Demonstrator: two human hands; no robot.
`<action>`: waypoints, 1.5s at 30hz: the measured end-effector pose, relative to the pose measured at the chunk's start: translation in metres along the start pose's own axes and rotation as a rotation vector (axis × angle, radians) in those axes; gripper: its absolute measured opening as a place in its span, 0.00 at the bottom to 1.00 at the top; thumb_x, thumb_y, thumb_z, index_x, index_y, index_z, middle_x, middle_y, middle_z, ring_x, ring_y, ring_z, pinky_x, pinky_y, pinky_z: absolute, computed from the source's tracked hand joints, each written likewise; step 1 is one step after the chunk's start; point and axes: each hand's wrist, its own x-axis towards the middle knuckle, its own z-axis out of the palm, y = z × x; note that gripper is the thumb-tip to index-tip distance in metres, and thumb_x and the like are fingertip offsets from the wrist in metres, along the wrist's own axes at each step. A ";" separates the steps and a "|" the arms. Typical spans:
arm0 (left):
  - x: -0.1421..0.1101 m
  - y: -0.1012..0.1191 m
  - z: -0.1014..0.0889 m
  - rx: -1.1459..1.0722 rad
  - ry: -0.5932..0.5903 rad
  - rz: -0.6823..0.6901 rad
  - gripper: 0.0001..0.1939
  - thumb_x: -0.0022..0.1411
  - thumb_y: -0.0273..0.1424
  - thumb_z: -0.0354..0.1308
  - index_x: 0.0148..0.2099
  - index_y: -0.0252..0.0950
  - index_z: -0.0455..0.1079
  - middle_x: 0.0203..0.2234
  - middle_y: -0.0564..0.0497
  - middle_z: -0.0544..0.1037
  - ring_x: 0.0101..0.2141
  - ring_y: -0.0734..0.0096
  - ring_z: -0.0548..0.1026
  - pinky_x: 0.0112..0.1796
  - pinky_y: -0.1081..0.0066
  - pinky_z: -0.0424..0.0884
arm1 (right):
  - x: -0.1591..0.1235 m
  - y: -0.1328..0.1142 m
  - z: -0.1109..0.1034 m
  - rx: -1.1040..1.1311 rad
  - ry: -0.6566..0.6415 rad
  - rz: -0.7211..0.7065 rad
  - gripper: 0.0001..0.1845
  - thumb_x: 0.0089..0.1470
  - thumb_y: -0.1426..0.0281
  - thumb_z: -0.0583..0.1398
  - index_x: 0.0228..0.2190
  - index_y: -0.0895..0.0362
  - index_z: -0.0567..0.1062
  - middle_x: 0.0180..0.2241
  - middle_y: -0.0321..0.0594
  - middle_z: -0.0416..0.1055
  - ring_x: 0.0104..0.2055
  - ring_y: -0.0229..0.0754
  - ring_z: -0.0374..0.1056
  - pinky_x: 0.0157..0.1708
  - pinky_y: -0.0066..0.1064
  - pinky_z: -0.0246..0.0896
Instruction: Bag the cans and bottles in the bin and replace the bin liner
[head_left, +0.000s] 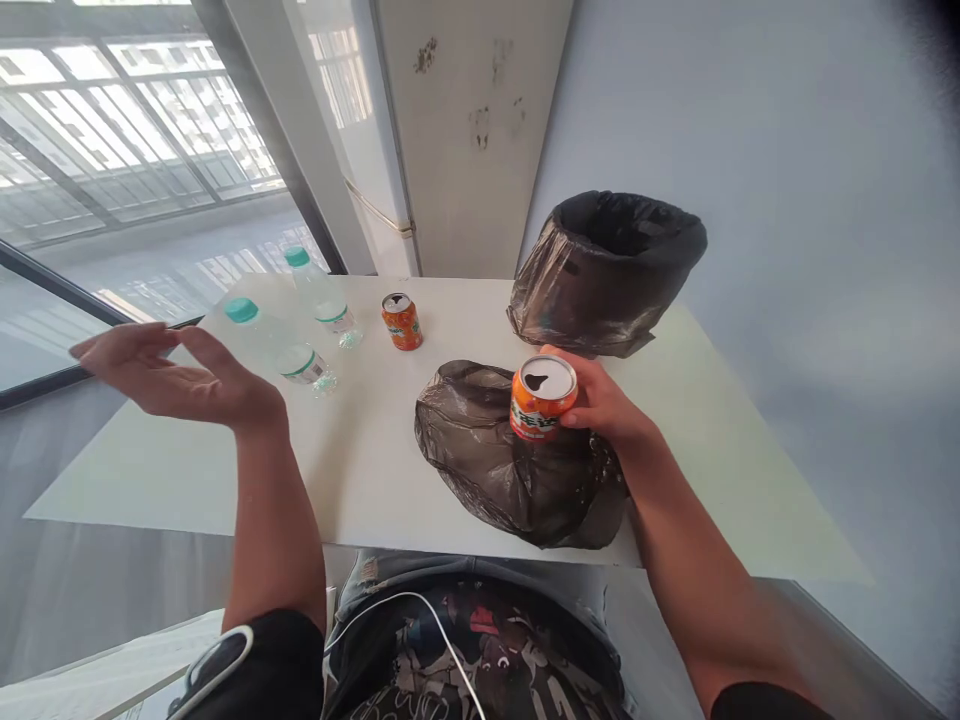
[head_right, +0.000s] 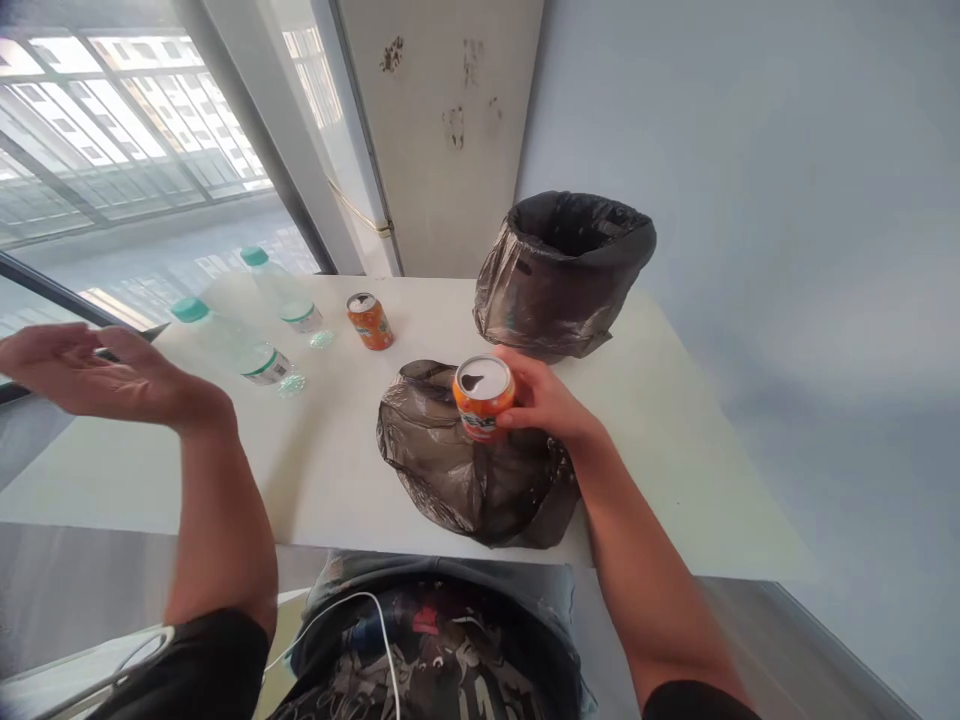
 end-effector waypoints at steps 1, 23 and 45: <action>-0.009 0.009 0.013 -0.035 -0.038 0.009 0.30 0.67 0.44 0.71 0.61 0.36 0.62 0.49 0.49 0.79 0.52 0.66 0.77 0.55 0.62 0.76 | 0.002 0.000 0.005 0.014 -0.026 0.005 0.39 0.45 0.50 0.78 0.56 0.51 0.80 0.52 0.44 0.76 0.54 0.52 0.72 0.54 0.38 0.69; -0.070 -0.040 0.067 0.033 0.355 -0.292 0.30 0.59 0.42 0.74 0.59 0.40 0.69 0.52 0.43 0.81 0.50 0.56 0.83 0.46 0.58 0.83 | 0.009 0.005 0.038 -0.087 -0.056 0.103 0.33 0.63 0.57 0.71 0.64 0.45 0.69 0.49 0.39 0.66 0.39 0.37 0.67 0.42 0.33 0.67; -0.077 -0.004 0.033 0.214 0.590 0.016 0.17 0.71 0.36 0.62 0.58 0.33 0.70 0.52 0.40 0.76 0.54 0.56 0.78 0.50 0.55 0.80 | -0.027 -0.076 0.021 -0.274 0.425 -0.095 0.09 0.67 0.59 0.67 0.44 0.50 0.81 0.31 0.38 0.73 0.31 0.40 0.66 0.31 0.35 0.65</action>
